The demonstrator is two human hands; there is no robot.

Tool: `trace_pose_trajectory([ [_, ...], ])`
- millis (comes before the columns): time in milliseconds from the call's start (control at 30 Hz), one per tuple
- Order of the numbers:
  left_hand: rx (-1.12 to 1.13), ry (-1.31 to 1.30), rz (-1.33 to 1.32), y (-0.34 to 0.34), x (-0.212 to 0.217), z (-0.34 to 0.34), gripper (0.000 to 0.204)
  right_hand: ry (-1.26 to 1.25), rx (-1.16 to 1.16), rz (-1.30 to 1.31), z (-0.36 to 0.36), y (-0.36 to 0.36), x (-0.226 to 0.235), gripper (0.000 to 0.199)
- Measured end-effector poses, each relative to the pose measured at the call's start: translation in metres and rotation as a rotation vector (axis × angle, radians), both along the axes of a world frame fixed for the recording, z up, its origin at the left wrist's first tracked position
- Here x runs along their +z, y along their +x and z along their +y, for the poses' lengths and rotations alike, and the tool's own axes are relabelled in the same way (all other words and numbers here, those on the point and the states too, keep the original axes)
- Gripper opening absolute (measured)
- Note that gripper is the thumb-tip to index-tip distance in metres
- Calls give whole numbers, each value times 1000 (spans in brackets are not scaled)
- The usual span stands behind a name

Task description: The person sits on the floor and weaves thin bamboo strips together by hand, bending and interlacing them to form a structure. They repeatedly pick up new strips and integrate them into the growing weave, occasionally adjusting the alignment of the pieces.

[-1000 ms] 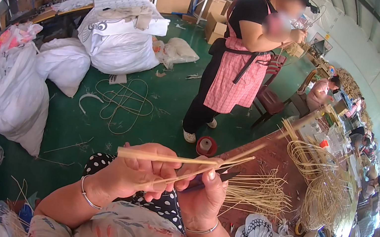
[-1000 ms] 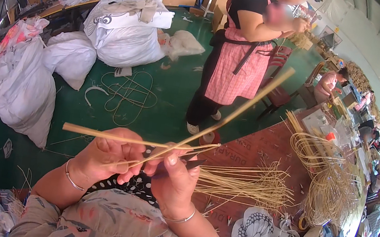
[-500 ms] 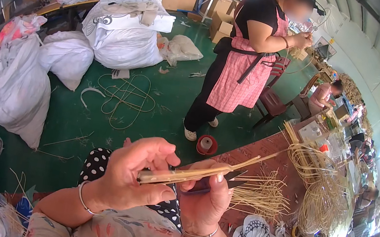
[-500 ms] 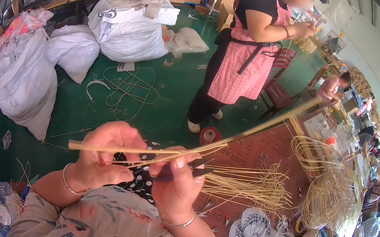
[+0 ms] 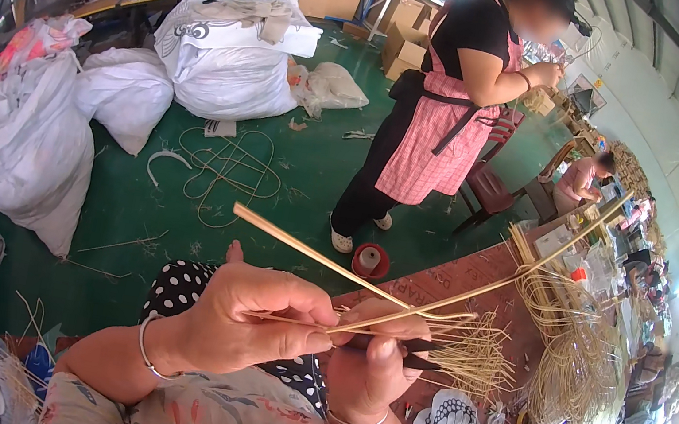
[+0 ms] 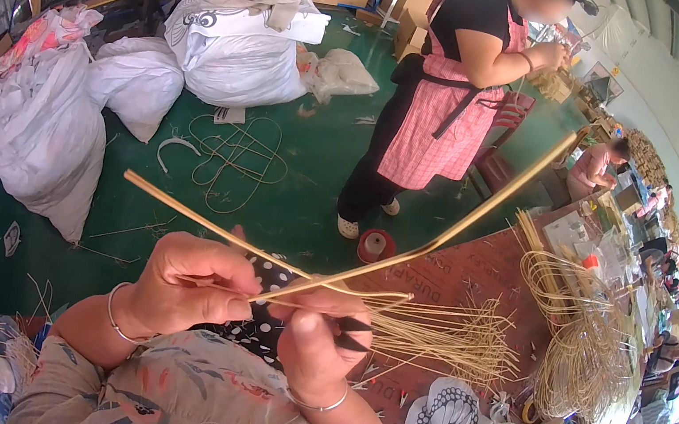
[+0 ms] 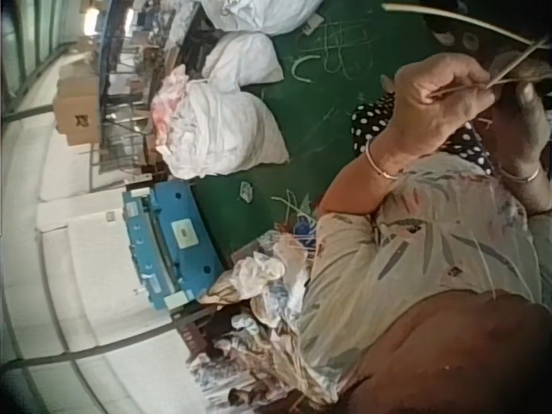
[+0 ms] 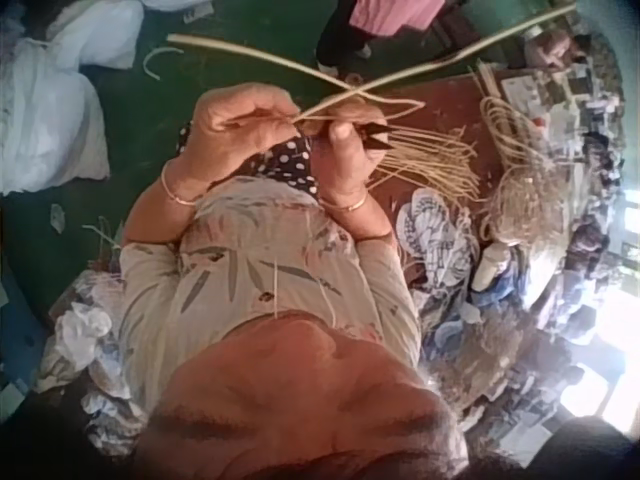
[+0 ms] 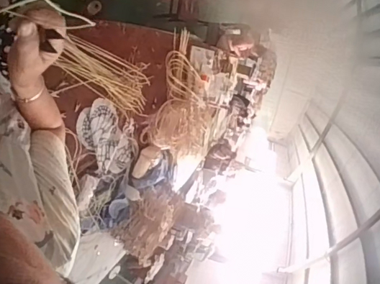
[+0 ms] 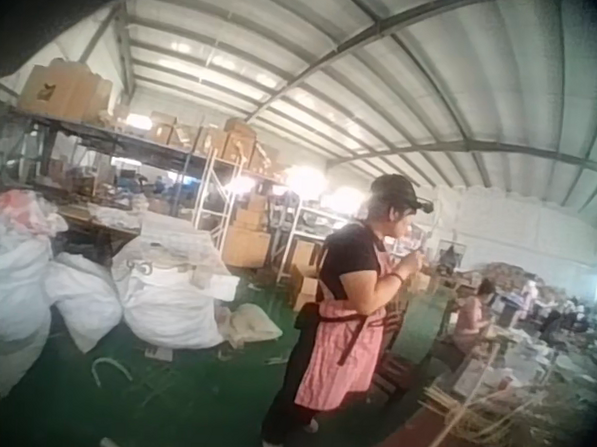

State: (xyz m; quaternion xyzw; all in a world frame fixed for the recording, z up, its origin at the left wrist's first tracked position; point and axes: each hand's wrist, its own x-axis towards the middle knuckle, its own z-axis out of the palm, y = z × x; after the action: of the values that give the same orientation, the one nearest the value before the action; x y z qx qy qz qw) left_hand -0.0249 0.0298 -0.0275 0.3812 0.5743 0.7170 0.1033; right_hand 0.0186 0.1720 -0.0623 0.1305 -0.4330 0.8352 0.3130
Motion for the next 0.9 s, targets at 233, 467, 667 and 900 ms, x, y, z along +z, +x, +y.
trace_pose_trajectory([
  [233, -234, -183, 167, 13, 17, -14, 13, 111, 616, -50, 39, 0, 8, 16],
  [467, -578, -295, 255, 40, 21, -14, 23, 438, 1063, 572, 21, 13, 46, 18],
  [667, -440, -246, 340, 32, 23, -12, 21, 617, 959, 625, 37, -5, 51, 23],
  [900, -80, -101, 131, 16, 16, -3, 12, 550, 390, 130, 30, -19, 5, 10],
])
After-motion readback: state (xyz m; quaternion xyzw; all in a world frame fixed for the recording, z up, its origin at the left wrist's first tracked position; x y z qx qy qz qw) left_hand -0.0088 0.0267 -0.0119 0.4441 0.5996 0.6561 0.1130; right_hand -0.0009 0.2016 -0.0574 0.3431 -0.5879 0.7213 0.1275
